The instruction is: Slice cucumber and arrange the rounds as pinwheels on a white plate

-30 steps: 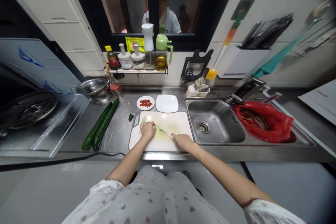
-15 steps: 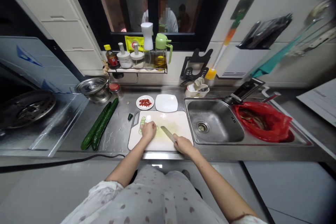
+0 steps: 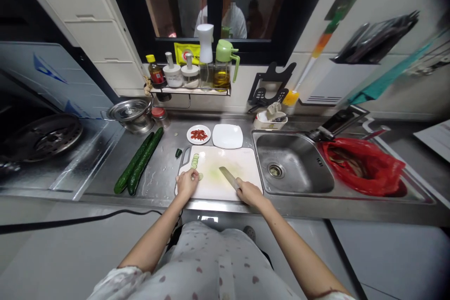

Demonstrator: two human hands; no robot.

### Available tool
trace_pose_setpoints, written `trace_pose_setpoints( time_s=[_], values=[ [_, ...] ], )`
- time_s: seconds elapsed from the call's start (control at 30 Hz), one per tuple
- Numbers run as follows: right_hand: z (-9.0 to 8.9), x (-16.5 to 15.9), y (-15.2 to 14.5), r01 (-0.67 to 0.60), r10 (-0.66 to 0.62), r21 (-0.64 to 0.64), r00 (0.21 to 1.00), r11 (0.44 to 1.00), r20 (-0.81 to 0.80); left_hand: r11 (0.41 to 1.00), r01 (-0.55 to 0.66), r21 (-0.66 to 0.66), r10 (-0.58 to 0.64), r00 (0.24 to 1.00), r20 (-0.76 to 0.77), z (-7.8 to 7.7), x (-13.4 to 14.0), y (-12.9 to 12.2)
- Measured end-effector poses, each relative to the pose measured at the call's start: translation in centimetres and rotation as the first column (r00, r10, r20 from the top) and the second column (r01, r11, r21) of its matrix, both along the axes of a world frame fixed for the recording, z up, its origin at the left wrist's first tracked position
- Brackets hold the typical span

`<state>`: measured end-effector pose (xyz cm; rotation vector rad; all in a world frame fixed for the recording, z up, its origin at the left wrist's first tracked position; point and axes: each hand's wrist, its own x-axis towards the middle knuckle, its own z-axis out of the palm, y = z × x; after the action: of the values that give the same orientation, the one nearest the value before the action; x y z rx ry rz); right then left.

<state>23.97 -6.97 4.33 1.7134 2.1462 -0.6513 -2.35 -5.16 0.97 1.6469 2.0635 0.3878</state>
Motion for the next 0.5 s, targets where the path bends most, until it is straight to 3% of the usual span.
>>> trace_pose_setpoints(
  time_s=[0.33,0.5],
  values=[
    [-0.2,0.3,0.0,0.006,-0.006,0.012,1.0,1.0,-0.014,0.995,-0.095,-0.015,0.094,0.995,-0.036,-0.9,-2.7,-0.3],
    [-1.3,1.3,-0.1,0.113,-0.101,0.073,0.985,0.991,-0.142,0.996,-0.085,-0.022,0.084,0.995,-0.055,-1.1,-2.8,-0.3]
  ],
)
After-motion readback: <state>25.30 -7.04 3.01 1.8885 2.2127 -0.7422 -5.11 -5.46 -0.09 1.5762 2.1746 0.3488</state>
